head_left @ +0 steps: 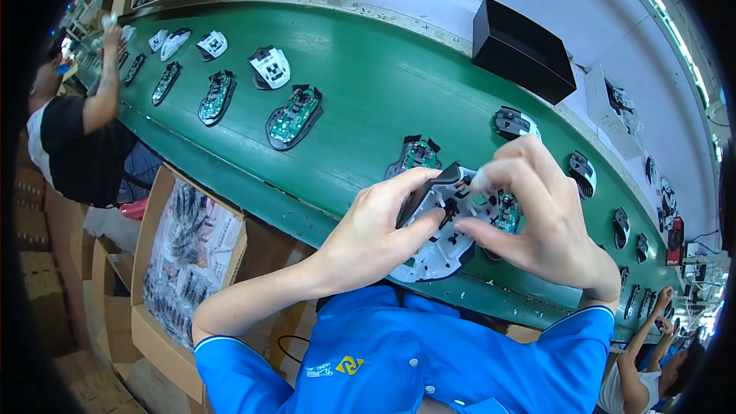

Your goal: The person assembles computer mice by hand, fitting circuit boards and other mouse components into mouse casings on a production line.

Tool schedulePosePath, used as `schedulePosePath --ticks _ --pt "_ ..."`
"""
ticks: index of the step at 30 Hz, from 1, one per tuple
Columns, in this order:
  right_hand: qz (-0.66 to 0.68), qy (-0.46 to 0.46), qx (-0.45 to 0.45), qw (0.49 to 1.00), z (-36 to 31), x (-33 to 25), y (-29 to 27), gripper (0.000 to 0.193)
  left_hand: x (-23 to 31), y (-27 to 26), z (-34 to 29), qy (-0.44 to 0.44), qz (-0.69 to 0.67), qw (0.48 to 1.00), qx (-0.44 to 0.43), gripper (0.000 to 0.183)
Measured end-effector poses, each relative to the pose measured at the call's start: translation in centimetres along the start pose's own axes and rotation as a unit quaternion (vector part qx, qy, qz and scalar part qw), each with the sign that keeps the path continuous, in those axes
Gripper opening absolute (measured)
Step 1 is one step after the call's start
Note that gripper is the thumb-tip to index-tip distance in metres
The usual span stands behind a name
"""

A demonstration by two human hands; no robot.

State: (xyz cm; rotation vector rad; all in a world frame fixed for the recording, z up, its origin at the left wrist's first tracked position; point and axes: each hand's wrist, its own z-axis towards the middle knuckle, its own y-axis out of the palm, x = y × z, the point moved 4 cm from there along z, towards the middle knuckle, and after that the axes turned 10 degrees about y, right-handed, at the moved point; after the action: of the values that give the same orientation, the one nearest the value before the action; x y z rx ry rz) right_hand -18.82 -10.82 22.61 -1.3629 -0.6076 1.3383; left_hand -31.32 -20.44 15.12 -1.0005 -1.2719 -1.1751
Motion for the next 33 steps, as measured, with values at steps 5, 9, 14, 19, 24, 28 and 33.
schedulePosePath --ticks 5,9,14,19,24,28,33 --pt "0.107 0.085 -0.045 0.990 0.8 0.5 0.9 0.065 0.2 -0.1 0.1 0.043 0.037 0.998 0.030 0.029" --pt "0.113 0.062 -0.015 0.992 0.8 0.4 1.3 0.061 0.5 -0.5 0.3 0.111 0.078 0.989 0.061 0.028" --pt "0.139 0.066 -0.019 0.988 1.6 0.3 1.2 0.060 1.8 -1.1 0.7 0.143 0.144 0.976 0.083 0.026" --pt "0.138 0.078 0.016 0.987 1.6 0.2 1.3 0.072 2.2 -2.0 1.0 0.193 0.193 0.953 0.129 0.023" --pt "0.239 0.173 -0.014 0.955 1.1 -0.1 3.1 0.098 2.1 -3.3 1.2 0.078 0.046 0.982 0.164 0.020" --pt "0.269 0.138 0.064 0.951 1.3 -0.6 4.8 0.092 2.3 -3.1 1.4 0.069 0.036 0.985 0.156 0.019" --pt "0.232 0.131 0.139 0.954 1.9 -0.6 6.3 0.085 2.8 -3.5 1.0 0.128 0.131 0.964 0.193 0.019"
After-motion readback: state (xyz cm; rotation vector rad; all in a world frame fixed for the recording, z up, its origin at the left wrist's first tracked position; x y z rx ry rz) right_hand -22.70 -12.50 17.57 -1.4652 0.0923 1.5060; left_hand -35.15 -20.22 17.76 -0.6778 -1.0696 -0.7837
